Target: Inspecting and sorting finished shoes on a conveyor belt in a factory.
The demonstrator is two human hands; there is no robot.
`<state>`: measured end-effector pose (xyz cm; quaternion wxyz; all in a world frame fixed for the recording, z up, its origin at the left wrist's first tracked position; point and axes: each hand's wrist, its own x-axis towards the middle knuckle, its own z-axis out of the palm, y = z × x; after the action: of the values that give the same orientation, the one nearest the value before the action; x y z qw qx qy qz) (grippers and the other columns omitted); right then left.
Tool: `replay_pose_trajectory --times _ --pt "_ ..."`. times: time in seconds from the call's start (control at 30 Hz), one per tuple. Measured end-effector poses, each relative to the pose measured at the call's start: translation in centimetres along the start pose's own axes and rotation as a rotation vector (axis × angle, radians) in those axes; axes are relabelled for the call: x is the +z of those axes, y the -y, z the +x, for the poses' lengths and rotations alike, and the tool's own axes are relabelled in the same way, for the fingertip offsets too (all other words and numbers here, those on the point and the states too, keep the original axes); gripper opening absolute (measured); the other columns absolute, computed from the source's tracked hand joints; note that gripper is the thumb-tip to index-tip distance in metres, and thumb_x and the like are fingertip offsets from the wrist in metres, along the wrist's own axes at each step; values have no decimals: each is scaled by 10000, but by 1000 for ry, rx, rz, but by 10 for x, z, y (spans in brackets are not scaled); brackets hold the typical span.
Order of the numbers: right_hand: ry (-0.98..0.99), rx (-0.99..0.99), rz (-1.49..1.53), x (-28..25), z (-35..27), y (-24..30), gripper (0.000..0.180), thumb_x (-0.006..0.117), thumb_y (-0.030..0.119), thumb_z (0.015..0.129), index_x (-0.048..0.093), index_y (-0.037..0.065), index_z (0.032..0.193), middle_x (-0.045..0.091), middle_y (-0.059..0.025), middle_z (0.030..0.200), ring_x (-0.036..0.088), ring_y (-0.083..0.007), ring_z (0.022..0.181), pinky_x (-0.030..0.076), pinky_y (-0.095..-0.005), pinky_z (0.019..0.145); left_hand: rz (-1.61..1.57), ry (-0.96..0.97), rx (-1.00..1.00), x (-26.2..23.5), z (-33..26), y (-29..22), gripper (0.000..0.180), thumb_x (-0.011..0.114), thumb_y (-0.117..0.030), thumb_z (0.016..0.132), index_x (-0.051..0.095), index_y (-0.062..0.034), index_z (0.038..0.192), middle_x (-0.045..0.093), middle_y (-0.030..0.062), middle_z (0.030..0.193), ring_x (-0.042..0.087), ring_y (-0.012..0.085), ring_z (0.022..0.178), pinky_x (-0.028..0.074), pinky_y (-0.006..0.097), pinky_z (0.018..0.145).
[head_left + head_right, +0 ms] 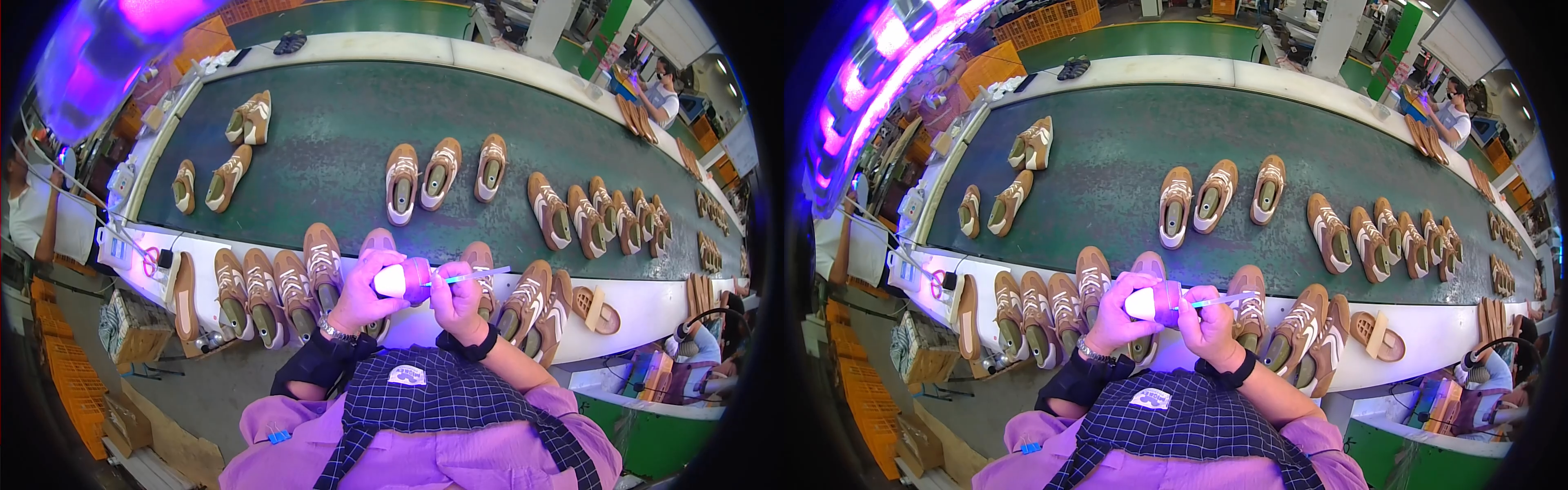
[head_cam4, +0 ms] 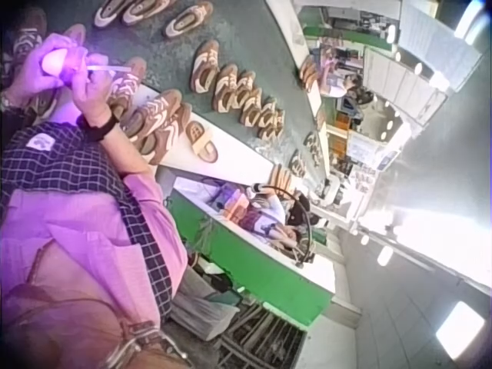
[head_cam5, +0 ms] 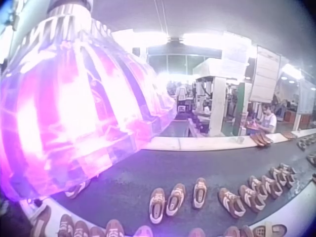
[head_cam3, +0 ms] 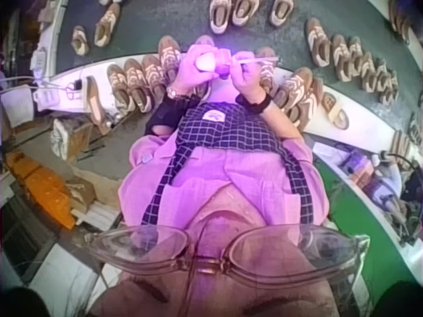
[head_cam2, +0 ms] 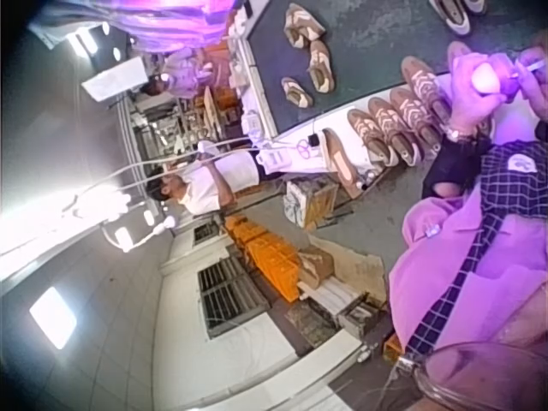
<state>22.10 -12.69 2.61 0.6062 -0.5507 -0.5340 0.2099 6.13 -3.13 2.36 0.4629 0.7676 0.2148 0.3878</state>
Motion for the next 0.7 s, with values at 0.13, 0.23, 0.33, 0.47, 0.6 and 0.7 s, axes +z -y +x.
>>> replay_pose_trajectory --times 0.13,0.23,0.33,0.47,0.6,0.7 --pt "-11 -6 13 1 0 -2 49 565 35 840 521 22 855 539 -50 701 513 -107 582 412 -254 526 -27 0 -9 0 1 2 639 837 -157 511 563 -54 1079 591 100 1048 553 245 1000 432 358 883" --pt "-14 -16 20 2 2 -1 49 565 35 843 520 20 854 538 -51 704 514 -107 577 411 -250 517 -32 9 -23 -2 2 4 634 839 -159 516 565 -47 1078 582 100 1052 557 239 1001 432 354 884" --pt "-23 -28 17 3 7 -3 48 564 37 847 520 17 851 538 -49 704 516 -107 568 410 -247 508 -29 18 -29 -3 7 5 633 838 -155 519 568 -43 1079 572 96 1056 559 239 1001 433 350 884" --pt "-32 -37 14 5 13 -6 48 563 39 850 522 15 843 541 -50 703 518 -104 556 410 -245 497 -52 14 -40 -5 11 8 634 840 -156 522 569 -43 1083 568 92 1054 557 234 1007 432 345 886" --pt "-43 -55 36 7 18 -12 47 564 38 848 524 13 843 545 -54 705 519 -101 552 410 -243 489 -44 22 -92 -7 16 12 630 845 -166 528 568 -39 1080 568 78 1050 557 208 1007 433 330 883" --pt "-53 -71 19 7 20 -11 46 565 37 846 526 14 840 548 -57 709 521 -103 550 412 -242 486 -63 29 -108 -6 17 16 631 847 -168 535 564 -39 1084 567 64 1062 554 186 1012 434 319 883"
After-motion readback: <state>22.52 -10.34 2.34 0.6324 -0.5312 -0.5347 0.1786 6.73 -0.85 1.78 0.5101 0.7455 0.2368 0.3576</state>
